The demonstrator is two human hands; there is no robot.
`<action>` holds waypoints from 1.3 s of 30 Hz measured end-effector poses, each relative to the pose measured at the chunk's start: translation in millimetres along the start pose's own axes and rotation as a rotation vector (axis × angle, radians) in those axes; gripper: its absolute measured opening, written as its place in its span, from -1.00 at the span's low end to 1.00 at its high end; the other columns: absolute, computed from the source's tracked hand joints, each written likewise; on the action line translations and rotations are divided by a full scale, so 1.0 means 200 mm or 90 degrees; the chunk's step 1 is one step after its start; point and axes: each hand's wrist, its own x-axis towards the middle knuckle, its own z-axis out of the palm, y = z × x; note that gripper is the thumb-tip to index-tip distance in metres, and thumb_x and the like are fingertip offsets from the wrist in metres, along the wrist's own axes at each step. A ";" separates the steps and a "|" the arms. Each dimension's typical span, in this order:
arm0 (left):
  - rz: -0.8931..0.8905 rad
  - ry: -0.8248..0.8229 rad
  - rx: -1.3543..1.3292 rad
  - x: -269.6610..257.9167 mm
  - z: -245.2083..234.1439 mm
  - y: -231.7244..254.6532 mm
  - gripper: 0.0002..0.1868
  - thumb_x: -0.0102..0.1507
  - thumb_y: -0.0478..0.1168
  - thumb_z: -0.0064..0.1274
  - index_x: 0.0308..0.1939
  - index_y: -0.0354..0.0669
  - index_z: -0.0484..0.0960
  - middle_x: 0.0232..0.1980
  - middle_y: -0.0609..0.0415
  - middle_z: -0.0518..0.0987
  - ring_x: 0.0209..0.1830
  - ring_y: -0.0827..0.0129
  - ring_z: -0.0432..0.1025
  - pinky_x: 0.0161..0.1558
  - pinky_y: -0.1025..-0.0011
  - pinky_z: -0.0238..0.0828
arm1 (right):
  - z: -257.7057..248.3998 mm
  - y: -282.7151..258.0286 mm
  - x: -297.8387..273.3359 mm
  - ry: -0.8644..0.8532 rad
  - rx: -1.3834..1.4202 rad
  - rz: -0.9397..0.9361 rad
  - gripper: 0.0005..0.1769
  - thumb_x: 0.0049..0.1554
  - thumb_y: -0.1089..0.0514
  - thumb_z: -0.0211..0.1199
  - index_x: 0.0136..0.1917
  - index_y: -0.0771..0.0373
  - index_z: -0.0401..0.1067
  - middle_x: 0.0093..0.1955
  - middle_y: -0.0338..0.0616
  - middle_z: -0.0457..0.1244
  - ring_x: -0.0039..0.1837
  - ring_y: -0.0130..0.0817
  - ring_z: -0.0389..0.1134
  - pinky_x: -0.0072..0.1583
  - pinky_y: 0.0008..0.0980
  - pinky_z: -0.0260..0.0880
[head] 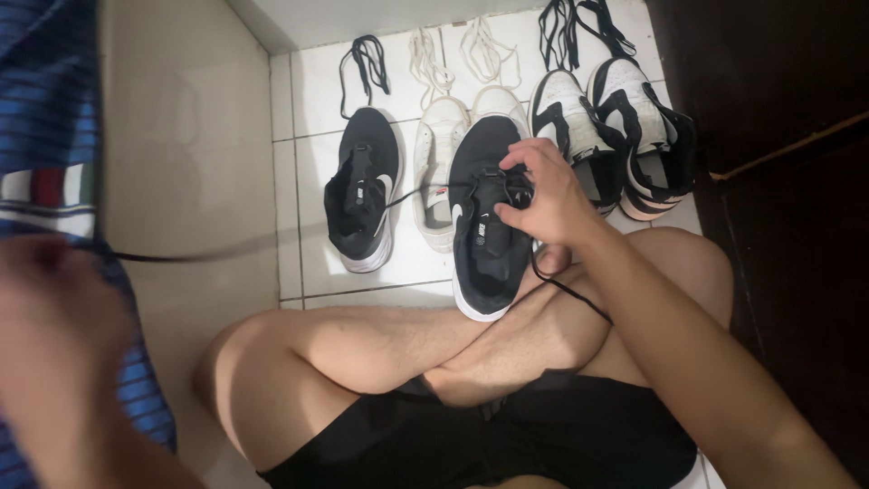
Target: The person sits on the floor and laces a black sneaker by threading the laces through the eyelets and tying them. The task is performed by hand without tools.
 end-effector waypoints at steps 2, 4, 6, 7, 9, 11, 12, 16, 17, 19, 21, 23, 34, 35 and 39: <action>0.203 0.010 0.168 -0.06 0.08 0.15 -0.61 0.35 -0.31 -0.04 0.25 -0.40 0.46 0.15 -0.23 0.48 0.11 -0.03 0.37 0.14 0.11 0.24 | 0.03 0.00 -0.02 0.032 -0.021 0.036 -0.40 -0.17 0.20 0.57 0.12 0.24 0.40 0.19 0.08 0.21 0.23 -0.12 0.31 0.14 -0.32 0.46; 0.251 -0.032 0.022 -0.15 0.21 0.37 -0.52 0.18 -0.44 0.01 0.21 -0.42 0.50 0.17 -0.32 0.48 0.14 -0.21 0.34 0.17 -0.06 0.21 | 0.05 0.01 -0.02 0.040 -0.022 0.063 -0.50 -0.11 0.21 0.56 0.08 0.25 0.44 0.10 0.03 0.24 0.13 -0.16 0.35 0.12 -0.32 0.45; 0.379 -0.099 -0.220 -0.17 0.50 0.65 -0.64 0.29 -0.24 0.20 0.14 -0.24 0.58 0.18 -0.16 0.58 0.13 -0.10 0.43 0.13 0.03 0.32 | 0.06 0.03 -0.02 0.023 -0.001 0.082 -0.65 0.02 0.23 0.51 0.06 0.23 0.50 0.03 -0.07 0.29 0.06 -0.21 0.39 0.11 -0.33 0.43; 0.384 -0.119 -0.324 -0.17 0.64 0.78 -0.65 0.24 -0.16 0.28 0.03 -0.23 0.60 0.04 -0.14 0.60 0.01 -0.07 0.48 0.04 0.11 0.39 | 0.05 0.04 -0.02 0.013 0.020 0.104 -0.70 0.04 0.26 0.45 0.07 0.23 0.51 0.03 -0.09 0.31 0.05 -0.25 0.40 0.10 -0.35 0.44; 0.317 -0.290 -0.379 -0.22 0.84 0.94 -0.66 0.22 -0.20 0.25 0.01 -0.29 0.62 -0.01 -0.19 0.61 0.03 -0.10 0.51 0.05 0.12 0.42 | 0.04 0.06 0.01 0.000 0.060 0.147 -0.75 0.09 0.32 0.34 0.08 0.23 0.55 0.02 -0.13 0.33 0.02 -0.32 0.42 0.08 -0.38 0.44; 0.287 -0.300 -0.378 -0.27 0.95 1.02 -0.56 0.12 -0.15 0.33 -0.03 -0.35 0.60 -0.05 -0.25 0.59 -0.02 -0.16 0.49 0.01 0.08 0.41 | 0.03 0.08 0.02 -0.019 0.137 0.215 -0.75 0.08 0.32 0.33 0.07 0.23 0.54 0.01 -0.20 0.37 0.04 -0.43 0.44 0.10 -0.45 0.45; 0.273 -0.306 -0.378 -0.29 0.99 1.05 -0.50 0.07 -0.12 0.37 -0.05 -0.38 0.60 -0.07 -0.28 0.58 -0.04 -0.19 0.48 -0.01 0.07 0.40 | 0.02 0.09 0.02 -0.027 0.175 0.250 -0.75 0.07 0.32 0.33 0.06 0.23 0.53 0.00 -0.23 0.39 0.05 -0.48 0.45 0.11 -0.48 0.46; 0.176 -0.356 -0.339 -0.30 1.05 1.07 -0.69 0.06 -0.30 0.24 -0.13 -0.33 0.64 -0.09 -0.25 0.60 -0.09 -0.15 0.52 -0.04 0.08 0.44 | -0.02 0.13 0.06 -0.075 0.182 0.290 -0.70 0.00 0.39 0.32 0.04 0.25 0.55 -0.06 -0.22 0.40 -0.01 -0.52 0.39 0.06 -0.49 0.44; 0.156 -0.372 -0.333 -0.30 1.05 1.06 -0.72 0.08 -0.30 0.23 -0.15 -0.32 0.65 -0.11 -0.24 0.61 -0.11 -0.14 0.52 -0.05 0.07 0.44 | -0.03 0.13 0.06 -0.083 0.173 0.266 -0.71 -0.01 0.38 0.35 0.03 0.26 0.54 -0.08 -0.22 0.38 -0.03 -0.51 0.37 0.05 -0.49 0.43; 0.130 -0.374 -0.348 -0.29 1.07 1.04 -0.76 0.09 -0.31 0.22 -0.19 -0.31 0.66 -0.14 -0.24 0.63 -0.13 -0.13 0.54 -0.05 0.09 0.44 | -0.04 0.13 0.09 -0.101 0.136 0.244 -0.74 -0.02 0.35 0.40 -0.02 0.28 0.54 -0.12 -0.22 0.36 -0.07 -0.51 0.35 0.03 -0.48 0.42; 0.125 -0.350 -0.393 -0.27 1.08 1.02 -0.79 0.07 -0.33 0.21 -0.22 -0.33 0.66 -0.16 -0.25 0.65 -0.12 -0.10 0.56 -0.04 0.12 0.46 | -0.04 0.12 0.12 -0.116 0.076 0.251 -0.78 -0.03 0.30 0.45 -0.07 0.29 0.56 -0.17 -0.23 0.35 -0.11 -0.51 0.36 0.00 -0.49 0.43; 0.096 -0.387 -0.402 -0.27 1.10 1.01 -0.77 0.06 -0.32 0.20 -0.21 -0.32 0.65 -0.17 -0.24 0.65 -0.15 -0.07 0.57 -0.05 0.16 0.48 | -0.05 0.13 0.13 -0.129 0.095 0.269 -0.83 0.03 0.25 0.43 -0.07 0.28 0.56 -0.19 -0.27 0.35 -0.12 -0.53 0.35 -0.02 -0.50 0.41; 0.108 -0.364 -0.454 -0.31 1.14 0.99 -0.77 0.07 -0.34 0.17 -0.21 -0.35 0.60 -0.20 -0.22 0.62 -0.16 -0.03 0.53 -0.07 0.16 0.44 | -0.16 0.03 0.18 -0.126 0.390 0.365 -0.81 0.19 0.23 0.29 0.09 0.24 0.43 -0.09 -0.32 0.35 -0.07 -0.56 0.31 -0.04 -0.54 0.34; 0.094 -0.373 -0.465 -0.31 1.14 1.00 -0.77 0.08 -0.33 0.16 -0.20 -0.36 0.60 -0.21 -0.21 0.62 -0.18 0.01 0.53 -0.09 0.18 0.44 | -0.20 0.01 0.18 -0.116 0.416 0.380 -0.79 0.20 0.22 0.26 0.12 0.22 0.42 -0.08 -0.29 0.38 -0.07 -0.53 0.32 -0.06 -0.51 0.34; 0.061 -0.396 -0.507 -0.32 1.12 0.99 -0.75 0.13 -0.24 0.21 -0.21 -0.34 0.58 -0.27 -0.12 0.60 -0.29 0.15 0.52 -0.21 0.27 0.44 | -0.24 -0.05 0.16 -0.147 0.464 0.284 -0.59 0.09 0.38 0.31 0.20 0.26 0.36 0.04 -0.28 0.36 0.16 -0.54 0.42 0.16 -0.52 0.44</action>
